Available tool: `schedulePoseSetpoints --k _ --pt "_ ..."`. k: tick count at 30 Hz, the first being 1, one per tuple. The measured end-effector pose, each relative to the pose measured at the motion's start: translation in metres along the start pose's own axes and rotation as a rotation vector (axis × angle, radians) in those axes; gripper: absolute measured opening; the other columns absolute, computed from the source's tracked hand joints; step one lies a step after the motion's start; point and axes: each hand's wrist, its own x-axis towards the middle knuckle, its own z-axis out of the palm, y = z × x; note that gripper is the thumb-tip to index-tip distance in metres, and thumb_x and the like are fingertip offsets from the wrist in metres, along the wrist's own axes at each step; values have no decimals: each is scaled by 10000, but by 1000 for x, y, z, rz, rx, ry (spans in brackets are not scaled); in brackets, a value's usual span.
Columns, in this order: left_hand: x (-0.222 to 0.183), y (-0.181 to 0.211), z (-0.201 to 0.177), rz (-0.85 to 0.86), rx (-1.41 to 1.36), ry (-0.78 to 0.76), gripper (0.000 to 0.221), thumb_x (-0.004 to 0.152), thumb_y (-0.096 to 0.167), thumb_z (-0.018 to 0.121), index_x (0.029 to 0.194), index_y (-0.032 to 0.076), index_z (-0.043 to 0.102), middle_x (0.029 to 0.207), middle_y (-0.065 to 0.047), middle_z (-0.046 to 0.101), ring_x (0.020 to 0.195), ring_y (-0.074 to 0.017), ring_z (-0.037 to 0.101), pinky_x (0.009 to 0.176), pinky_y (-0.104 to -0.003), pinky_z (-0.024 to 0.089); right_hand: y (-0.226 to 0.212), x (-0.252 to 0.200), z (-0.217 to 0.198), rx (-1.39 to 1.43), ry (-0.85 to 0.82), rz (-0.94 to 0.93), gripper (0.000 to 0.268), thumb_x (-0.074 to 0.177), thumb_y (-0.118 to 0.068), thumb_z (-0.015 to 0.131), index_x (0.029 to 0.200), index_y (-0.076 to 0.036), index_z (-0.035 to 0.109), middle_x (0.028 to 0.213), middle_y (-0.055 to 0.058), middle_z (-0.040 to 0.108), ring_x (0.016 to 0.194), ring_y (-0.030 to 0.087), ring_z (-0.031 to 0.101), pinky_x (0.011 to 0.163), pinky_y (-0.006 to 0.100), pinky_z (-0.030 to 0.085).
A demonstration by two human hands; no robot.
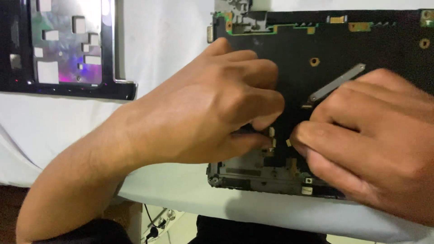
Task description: Cleaning a laptop motherboard with a brush and connecting various internal ribbon cables and connectors during assembly.
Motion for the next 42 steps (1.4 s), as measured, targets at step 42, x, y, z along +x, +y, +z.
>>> schedulePoseSetpoints --k 42 --pt "5 -21 30 -40 234 155 186 670 471 829 719 320 733 831 24 627 756 -289 615 692 -489 417 -57 23 38 -73 -188 317 127 836 -198 679 957 -173 706 866 -26 703 763 259 661 774 466 472"
